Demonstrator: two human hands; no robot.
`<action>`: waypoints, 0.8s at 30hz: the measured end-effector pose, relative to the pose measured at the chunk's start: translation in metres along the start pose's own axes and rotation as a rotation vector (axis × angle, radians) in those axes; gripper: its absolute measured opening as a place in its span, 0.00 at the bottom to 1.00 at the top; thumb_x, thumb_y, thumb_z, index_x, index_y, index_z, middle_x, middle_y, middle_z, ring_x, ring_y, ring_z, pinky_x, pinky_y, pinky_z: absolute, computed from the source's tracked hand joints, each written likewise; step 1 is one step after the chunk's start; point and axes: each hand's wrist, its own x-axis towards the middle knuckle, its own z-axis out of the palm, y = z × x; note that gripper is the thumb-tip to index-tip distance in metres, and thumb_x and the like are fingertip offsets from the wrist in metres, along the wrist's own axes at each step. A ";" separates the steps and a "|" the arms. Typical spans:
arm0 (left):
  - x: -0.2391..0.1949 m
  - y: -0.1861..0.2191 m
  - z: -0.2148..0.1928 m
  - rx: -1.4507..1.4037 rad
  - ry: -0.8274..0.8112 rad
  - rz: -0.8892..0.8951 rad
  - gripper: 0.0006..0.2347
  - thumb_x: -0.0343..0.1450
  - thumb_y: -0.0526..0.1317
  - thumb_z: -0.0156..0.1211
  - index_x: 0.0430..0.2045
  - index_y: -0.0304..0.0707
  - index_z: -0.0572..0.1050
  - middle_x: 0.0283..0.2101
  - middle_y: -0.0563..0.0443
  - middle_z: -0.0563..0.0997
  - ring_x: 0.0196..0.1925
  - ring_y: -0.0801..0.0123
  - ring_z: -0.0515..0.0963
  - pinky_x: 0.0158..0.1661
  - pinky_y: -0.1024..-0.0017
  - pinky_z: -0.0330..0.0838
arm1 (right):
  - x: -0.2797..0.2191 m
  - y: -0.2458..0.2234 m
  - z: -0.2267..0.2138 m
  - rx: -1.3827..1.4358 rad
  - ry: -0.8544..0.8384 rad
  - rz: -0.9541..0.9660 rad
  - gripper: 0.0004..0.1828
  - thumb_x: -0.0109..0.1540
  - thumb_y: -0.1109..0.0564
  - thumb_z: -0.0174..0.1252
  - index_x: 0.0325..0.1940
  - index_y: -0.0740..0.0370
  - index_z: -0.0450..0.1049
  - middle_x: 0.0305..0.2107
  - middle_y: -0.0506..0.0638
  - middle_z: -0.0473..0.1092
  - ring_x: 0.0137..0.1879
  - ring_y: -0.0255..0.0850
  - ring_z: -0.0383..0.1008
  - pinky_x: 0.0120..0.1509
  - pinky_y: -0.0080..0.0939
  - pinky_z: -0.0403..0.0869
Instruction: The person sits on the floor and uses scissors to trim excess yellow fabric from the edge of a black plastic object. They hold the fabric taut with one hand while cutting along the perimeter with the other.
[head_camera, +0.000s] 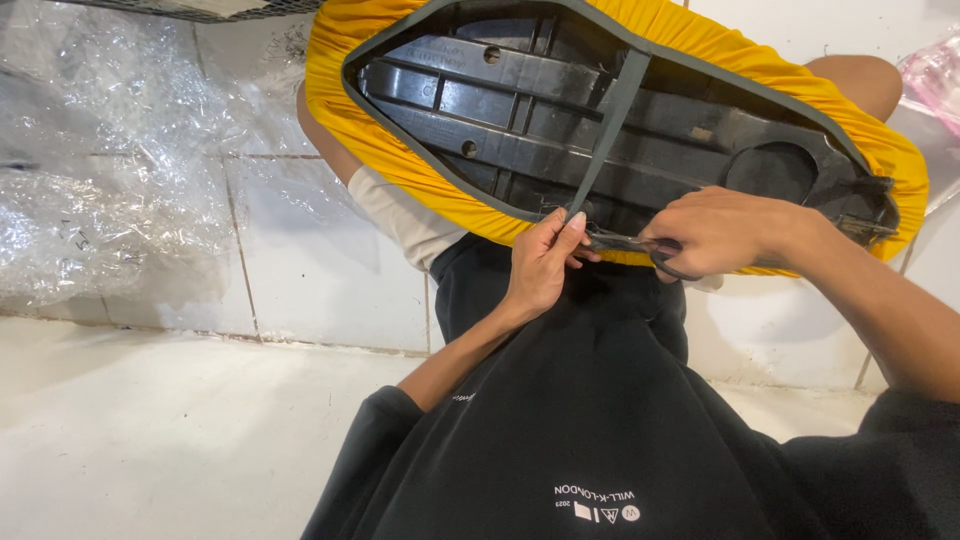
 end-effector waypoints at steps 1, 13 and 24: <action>0.000 0.002 0.001 0.000 -0.003 0.000 0.14 0.78 0.49 0.50 0.29 0.39 0.75 0.29 0.52 0.81 0.32 0.67 0.88 0.26 0.83 0.77 | 0.000 -0.002 -0.003 0.002 0.001 0.002 0.12 0.56 0.49 0.48 0.27 0.46 0.78 0.27 0.37 0.80 0.33 0.37 0.75 0.45 0.40 0.68; 0.002 0.005 0.002 -0.132 0.044 -0.076 0.16 0.80 0.46 0.51 0.24 0.36 0.74 0.27 0.48 0.82 0.32 0.64 0.87 0.30 0.77 0.79 | 0.020 0.014 0.004 0.299 0.026 -0.094 0.16 0.50 0.43 0.63 0.16 0.54 0.74 0.09 0.46 0.68 0.17 0.41 0.69 0.27 0.38 0.65; 0.002 0.006 0.004 -0.120 0.057 -0.086 0.17 0.80 0.47 0.51 0.24 0.37 0.74 0.28 0.47 0.83 0.32 0.65 0.87 0.29 0.79 0.78 | 0.020 0.016 0.008 0.389 0.008 -0.108 0.15 0.52 0.50 0.64 0.14 0.55 0.73 0.07 0.45 0.64 0.13 0.38 0.62 0.24 0.37 0.62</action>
